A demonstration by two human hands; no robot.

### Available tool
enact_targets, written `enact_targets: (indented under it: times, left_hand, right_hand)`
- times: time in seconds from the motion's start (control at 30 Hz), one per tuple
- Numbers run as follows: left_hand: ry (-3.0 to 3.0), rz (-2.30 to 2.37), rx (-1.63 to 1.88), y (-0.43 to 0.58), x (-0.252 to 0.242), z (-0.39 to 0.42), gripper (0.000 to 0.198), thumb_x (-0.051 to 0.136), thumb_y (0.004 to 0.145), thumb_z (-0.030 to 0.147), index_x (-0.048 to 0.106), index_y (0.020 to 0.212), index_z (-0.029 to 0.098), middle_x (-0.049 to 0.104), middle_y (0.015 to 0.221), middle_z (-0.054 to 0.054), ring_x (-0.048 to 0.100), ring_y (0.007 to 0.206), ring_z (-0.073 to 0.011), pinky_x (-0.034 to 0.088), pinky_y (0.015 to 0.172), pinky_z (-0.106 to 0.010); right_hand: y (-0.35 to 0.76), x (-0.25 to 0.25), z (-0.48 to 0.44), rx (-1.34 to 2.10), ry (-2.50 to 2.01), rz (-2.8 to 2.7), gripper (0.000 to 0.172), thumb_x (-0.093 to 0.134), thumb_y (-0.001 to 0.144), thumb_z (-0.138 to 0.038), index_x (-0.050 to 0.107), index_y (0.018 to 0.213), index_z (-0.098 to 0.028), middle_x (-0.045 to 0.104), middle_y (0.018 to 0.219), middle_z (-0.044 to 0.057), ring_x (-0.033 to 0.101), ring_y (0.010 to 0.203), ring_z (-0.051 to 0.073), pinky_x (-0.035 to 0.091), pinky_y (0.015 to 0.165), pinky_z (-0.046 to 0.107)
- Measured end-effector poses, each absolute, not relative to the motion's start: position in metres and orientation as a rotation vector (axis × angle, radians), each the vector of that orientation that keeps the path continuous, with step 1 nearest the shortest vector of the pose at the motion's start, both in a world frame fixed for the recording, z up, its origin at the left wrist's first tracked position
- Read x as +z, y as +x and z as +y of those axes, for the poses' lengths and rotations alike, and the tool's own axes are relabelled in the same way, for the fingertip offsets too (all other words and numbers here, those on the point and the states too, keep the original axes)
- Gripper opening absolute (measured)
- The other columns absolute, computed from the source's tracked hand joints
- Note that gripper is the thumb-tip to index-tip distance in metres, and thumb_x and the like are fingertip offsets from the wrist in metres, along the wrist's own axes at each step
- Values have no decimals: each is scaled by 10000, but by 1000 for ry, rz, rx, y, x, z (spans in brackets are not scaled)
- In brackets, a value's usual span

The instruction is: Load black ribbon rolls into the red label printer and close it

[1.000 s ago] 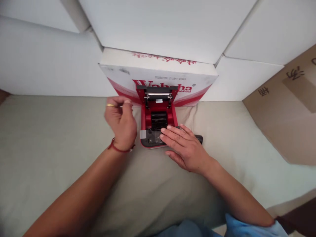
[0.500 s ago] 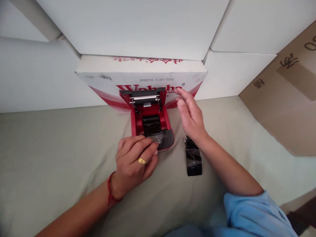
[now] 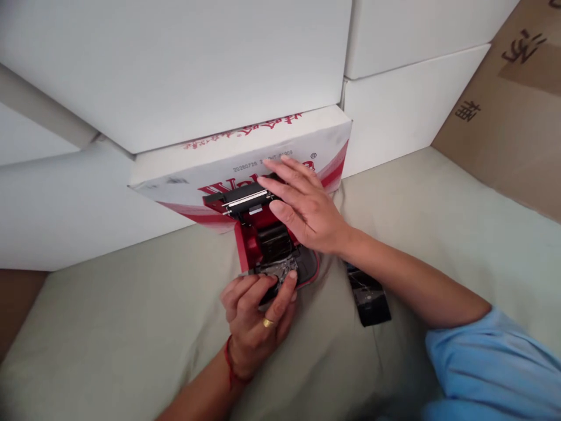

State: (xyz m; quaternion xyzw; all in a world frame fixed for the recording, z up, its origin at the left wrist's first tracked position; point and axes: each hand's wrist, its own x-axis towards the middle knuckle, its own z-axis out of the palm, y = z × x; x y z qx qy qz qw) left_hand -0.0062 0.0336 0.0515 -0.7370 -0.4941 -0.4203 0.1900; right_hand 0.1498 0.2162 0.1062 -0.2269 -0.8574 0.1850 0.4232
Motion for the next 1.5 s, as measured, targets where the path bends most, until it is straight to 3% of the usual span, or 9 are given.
enact_targets:
  times: [0.27, 0.47, 0.57, 0.83, 1.1, 1.23, 1.37, 1.43, 1.5]
  left_hand:
    - [-2084, -1372, -1178, -9, 50, 34, 402, 796, 938, 62, 827, 1307, 218, 688, 1111, -86, 626, 1146, -246, 477, 1127, -436]
    - [-2080, -1338, -1172, -11, 47, 35, 422, 799, 941, 52, 841, 1314, 245, 708, 1110, -84, 632, 1147, -237, 485, 1131, -422]
    - [-2063, -1355, -1184, -10, 46, 35, 420, 782, 960, 44, 828, 1322, 251, 726, 1091, -84, 641, 1145, -238, 495, 1122, -417]
    - [-2031, -1364, -1198, -6, 48, 35, 354, 773, 1009, 75, 811, 1314, 251, 739, 1086, -82, 649, 1140, -240, 479, 1155, -418]
    - [-2028, -1400, -1175, -5, 47, 32, 408, 790, 972, 54, 809, 1317, 272, 737, 1110, -75, 670, 1152, -233, 476, 1177, -415]
    - [-2076, -1375, -1248, -9, 51, 32, 519, 763, 1020, 146, 707, 1516, 289, 737, 1126, -77, 694, 1114, -244, 530, 1100, -432]
    - [-2048, -1433, -1543, -32, 60, 36, 517, 621, 1111, 258, 617, 1628, 261, 698, 1241, -114, 692, 1160, -254, 587, 1038, -423]
    - [-1942, -1648, -1670, -49, 62, 44, 448, 586, 1130, 302, 666, 1571, 294, 685, 1354, -124, 677, 1292, -264, 576, 1134, -455]
    - [-1909, -1860, -1854, -64, 60, 54, 517, 577, 1119, 358, 610, 1635, 347, 642, 1556, -123, 623, 1493, -279, 532, 1256, -492]
  right_hand:
    - [145, 108, 218, 414, -626, -2195, 666, 342, 1228, -591, 512, 1786, -269, 564, 1821, 114, 423, 1758, 319, 256, 1475, 624]
    - [142, 123, 223, 478, -586, -2137, 650, 313, 1234, -627, 804, 1494, -288, 822, 1457, 105, 683, 1492, 301, 469, 1344, 572]
    - [146, 129, 214, 594, -589, -2119, 673, 333, 1225, -665, 882, 1326, -289, 857, 1307, 93, 760, 1334, 270, 565, 1243, 501]
    - [179, 126, 181, 682, -572, -2207, 553, 395, 1244, -558, 883, 1312, -308, 884, 1393, 49, 783, 1428, 252, 480, 1385, 553]
    - [192, 102, 157, 481, -503, -2321, 391, 520, 1207, -305, 872, 1345, -210, 851, 1443, 95, 797, 1413, 237, 624, 1275, 451]
    - [188, 93, 153, 445, -562, -2270, 376, 532, 1181, -246, 879, 1326, -233, 863, 1415, 75, 811, 1388, 239, 650, 1243, 462]
    - [181, 82, 156, 417, -507, -2156, 362, 536, 1171, -213, 887, 1261, -223, 892, 1344, 87, 854, 1299, 231, 662, 1214, 454]
    - [178, 79, 157, 401, -466, -2105, 352, 541, 1169, -205, 887, 1235, -210, 909, 1293, 94, 868, 1257, 226, 684, 1171, 430]
    - [176, 78, 158, 423, -448, -2072, 335, 550, 1172, -215, 879, 1237, -205, 915, 1270, 101, 866, 1249, 232, 699, 1139, 430]
